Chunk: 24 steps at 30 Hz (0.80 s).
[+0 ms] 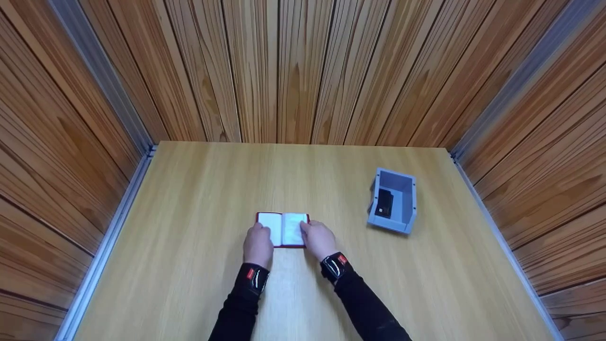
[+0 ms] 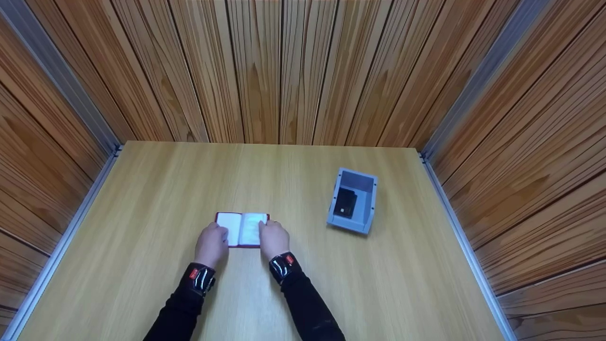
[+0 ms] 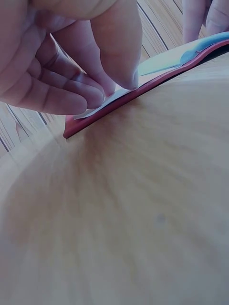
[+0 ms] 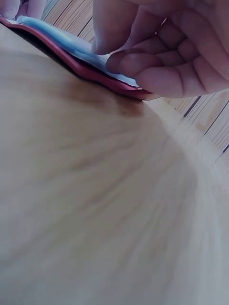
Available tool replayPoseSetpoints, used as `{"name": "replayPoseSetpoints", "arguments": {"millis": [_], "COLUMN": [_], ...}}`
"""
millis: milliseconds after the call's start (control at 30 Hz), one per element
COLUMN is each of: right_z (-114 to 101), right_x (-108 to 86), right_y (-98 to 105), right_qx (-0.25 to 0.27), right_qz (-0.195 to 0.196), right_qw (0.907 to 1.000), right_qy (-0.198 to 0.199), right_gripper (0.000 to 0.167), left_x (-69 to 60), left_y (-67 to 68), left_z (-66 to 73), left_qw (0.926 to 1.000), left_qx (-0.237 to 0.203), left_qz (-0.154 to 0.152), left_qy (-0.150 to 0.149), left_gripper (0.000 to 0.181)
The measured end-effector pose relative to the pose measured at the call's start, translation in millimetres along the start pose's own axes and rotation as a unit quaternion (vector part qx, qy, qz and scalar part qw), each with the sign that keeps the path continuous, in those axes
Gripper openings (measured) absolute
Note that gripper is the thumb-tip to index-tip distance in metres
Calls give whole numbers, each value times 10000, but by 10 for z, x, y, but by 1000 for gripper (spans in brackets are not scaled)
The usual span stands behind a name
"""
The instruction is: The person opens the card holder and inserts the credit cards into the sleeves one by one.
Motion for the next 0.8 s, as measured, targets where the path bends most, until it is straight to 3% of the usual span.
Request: {"name": "replayPoseSetpoints", "arguments": {"millis": [67,133,167,233,300,433,667,733,800], "right_z": [-14,-22,-28,-39,-51,-85,-141,-161,-182], "right_x": [-4,-7,-9,-14,-15,-15,-2,0,2], "right_y": [4,-3,-5,-12,-20,-29,-39,-42,-40], "right_qx": [16,38,34,82,115,99,94,128,207], "right_qz": [-10,-118,-174,-208,-289,-483,-574,-565,-529], "right_qw": [10000,9999,9998,9998,9995,9988,9983,9983,9983], "right_qy": [14,-3,-2,6,12,26,79,89,107], "right_gripper": [22,23,23,24,26,30,30,28,26], "left_x": [6,11,13,11,5,-14,-7,-5,-2], "left_y": [-2,-7,-10,-11,-6,7,14,10,9], "left_z": [-12,-45,-54,-38,-5,51,34,41,29], "left_qw": [9999,9966,9961,9987,9996,9878,9916,9895,9934], "left_qx": [-76,-494,-520,-273,216,1107,856,992,786], "left_qz": [-56,-21,-24,-65,-63,1,42,-14,-76], "left_qy": [129,658,716,423,-139,-1100,-967,-1047,-830], "left_gripper": [16,21,21,18,14,9,8,8,8]}}
Point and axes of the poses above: each hand's wrist, its own x-axis towards the middle knuckle, its own y-axis out of the back of the hand, z = x × y, the point moved 4 cm from there along x, towards the middle knuckle, and after that the axes turned 6 degrees about -y, right-handed, at the moved point
